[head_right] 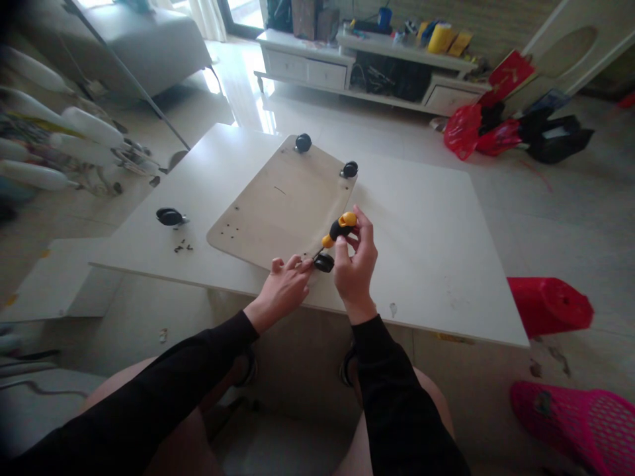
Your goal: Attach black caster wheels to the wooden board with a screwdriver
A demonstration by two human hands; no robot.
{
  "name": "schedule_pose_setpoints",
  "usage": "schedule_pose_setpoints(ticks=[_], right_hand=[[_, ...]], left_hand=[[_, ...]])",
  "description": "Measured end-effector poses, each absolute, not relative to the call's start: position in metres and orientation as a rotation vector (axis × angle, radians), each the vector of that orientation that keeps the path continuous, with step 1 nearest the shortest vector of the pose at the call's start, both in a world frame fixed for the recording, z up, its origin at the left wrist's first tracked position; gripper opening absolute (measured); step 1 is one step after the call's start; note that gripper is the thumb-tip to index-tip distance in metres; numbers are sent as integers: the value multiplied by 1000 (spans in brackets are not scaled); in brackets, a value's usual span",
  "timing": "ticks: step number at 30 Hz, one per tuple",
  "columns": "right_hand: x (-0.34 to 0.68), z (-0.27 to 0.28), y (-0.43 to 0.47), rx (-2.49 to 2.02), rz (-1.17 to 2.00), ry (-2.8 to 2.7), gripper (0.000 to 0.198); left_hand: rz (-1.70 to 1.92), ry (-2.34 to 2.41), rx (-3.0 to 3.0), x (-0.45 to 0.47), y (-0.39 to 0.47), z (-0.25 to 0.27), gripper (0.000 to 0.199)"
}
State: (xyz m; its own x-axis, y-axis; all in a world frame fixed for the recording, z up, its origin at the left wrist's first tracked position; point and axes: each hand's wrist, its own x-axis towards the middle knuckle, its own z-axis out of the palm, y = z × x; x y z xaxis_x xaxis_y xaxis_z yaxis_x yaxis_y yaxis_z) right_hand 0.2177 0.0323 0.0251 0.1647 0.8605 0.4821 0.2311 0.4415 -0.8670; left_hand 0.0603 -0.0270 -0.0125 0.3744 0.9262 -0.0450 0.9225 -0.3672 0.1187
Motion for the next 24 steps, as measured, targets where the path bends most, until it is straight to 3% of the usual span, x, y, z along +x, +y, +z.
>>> schedule_pose_setpoints(ticks=[24], right_hand=[[217, 30, 30, -1152, 558, -1317, 56]], left_hand=[[24, 1721, 2497, 61, -30, -13, 40]])
